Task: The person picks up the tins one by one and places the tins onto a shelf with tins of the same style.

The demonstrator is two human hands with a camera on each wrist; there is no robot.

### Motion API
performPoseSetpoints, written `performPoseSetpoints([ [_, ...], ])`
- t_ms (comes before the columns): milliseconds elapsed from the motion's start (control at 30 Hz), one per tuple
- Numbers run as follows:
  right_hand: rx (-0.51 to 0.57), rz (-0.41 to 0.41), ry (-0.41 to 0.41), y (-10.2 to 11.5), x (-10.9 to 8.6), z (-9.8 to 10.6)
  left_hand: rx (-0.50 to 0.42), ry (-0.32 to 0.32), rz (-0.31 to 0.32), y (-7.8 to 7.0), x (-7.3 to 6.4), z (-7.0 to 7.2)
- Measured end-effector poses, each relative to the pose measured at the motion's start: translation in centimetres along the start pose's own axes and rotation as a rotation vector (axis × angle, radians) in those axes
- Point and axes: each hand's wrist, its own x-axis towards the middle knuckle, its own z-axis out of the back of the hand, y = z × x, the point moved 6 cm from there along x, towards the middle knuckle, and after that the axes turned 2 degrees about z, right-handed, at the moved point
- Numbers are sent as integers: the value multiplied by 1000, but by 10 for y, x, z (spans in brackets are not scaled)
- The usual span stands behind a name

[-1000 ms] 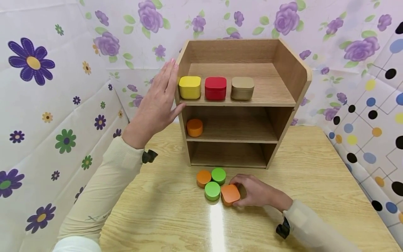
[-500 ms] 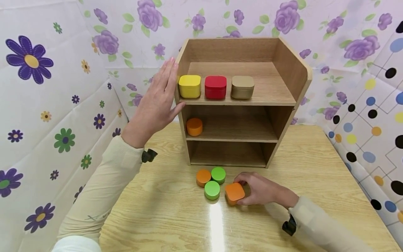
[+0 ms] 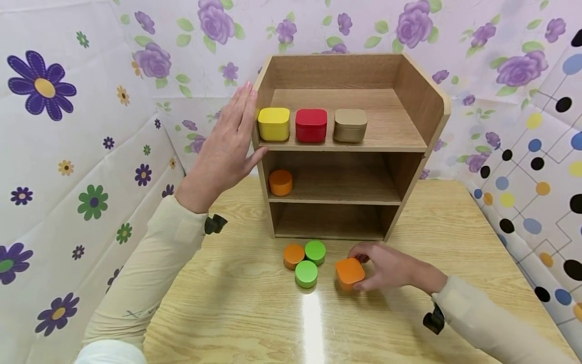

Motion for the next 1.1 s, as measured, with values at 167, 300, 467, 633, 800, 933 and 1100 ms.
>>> performPoseSetpoints([
  [167,-15,6,-13,1,-3,14,0,-5,-7,-1,0,1],
  [300,-36,-3,-17,3,-5,26,-8,-7,-11,0,-1,0],
  [467,-66,-3,-29,10,-5,46,-14,-8,-3,1,-2,0],
  [633,-88,17,-56,20,-4,70,-11,-6,-6,1,0,0],
  [800,-93,23,-61,29,-4,92,-12,-1,-8,0,1,0],
  [933,-111,21,-61,38,-2,109,-15,-1,-5,1,0,0],
  [1100,-158,10,-73,52,-3,132,-10,3,-3,1,1,0],
])
